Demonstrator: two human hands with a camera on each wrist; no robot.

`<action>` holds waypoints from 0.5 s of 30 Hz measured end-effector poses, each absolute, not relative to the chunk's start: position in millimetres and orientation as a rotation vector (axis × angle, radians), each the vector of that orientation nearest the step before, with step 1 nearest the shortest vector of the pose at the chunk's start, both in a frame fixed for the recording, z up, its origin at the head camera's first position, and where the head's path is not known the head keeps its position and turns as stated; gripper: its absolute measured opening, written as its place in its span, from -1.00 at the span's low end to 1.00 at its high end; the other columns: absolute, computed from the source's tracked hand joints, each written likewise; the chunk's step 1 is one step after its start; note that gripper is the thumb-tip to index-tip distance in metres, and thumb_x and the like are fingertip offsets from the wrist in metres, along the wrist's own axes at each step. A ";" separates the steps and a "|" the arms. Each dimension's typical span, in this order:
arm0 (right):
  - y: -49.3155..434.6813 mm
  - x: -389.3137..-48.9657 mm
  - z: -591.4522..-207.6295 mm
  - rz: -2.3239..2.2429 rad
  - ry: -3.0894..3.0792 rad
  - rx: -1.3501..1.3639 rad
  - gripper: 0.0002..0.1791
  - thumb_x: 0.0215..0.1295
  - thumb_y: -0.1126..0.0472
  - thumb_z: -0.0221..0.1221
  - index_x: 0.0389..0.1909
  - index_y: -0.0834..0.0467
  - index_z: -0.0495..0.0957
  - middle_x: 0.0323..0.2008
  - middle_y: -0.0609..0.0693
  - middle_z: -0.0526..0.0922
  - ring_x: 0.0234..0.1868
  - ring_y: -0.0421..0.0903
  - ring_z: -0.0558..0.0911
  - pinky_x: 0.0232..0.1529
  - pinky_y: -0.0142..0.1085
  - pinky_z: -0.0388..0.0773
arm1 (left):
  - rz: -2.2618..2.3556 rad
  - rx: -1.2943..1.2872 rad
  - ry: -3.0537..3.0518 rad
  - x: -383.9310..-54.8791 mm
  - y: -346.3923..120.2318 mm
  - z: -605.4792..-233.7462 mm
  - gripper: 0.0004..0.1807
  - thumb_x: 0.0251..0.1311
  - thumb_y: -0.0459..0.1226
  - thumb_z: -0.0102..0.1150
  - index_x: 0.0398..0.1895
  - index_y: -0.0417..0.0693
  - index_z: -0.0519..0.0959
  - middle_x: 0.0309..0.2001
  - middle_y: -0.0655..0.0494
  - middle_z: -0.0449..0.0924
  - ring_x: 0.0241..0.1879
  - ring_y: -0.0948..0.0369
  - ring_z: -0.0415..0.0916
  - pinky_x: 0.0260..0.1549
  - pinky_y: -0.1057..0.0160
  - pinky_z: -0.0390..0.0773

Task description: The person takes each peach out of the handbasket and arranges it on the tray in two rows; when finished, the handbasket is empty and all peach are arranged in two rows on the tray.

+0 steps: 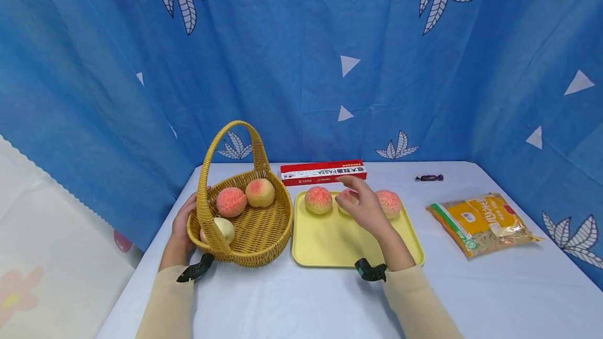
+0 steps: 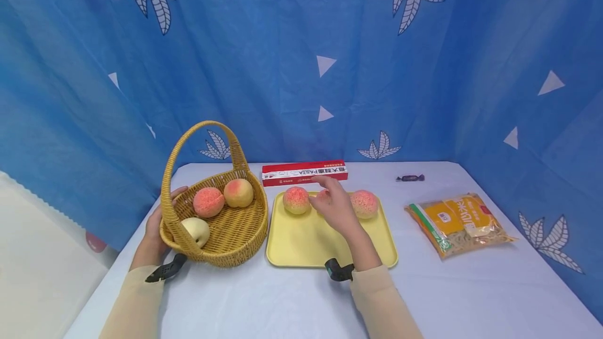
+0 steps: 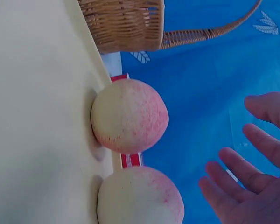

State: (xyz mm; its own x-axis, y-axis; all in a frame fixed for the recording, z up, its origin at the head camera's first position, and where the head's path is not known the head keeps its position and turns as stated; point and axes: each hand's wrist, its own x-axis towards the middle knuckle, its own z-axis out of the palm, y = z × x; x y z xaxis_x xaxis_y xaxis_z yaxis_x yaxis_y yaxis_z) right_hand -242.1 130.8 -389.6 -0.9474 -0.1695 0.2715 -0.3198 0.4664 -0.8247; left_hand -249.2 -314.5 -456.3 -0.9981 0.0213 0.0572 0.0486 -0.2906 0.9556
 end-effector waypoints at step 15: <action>96.1 -230.6 -387.4 1.491 -2.536 0.637 -0.51 0.34 0.23 0.26 0.28 0.08 0.44 0.28 0.04 0.50 0.38 0.08 0.45 0.33 0.06 0.44 | -2.513 -0.077 -1.874 -245.6 -312.2 -452.9 -0.44 0.58 -0.18 -0.35 0.59 -0.04 0.05 0.36 0.32 0.24 0.28 0.42 0.26 0.12 0.53 0.42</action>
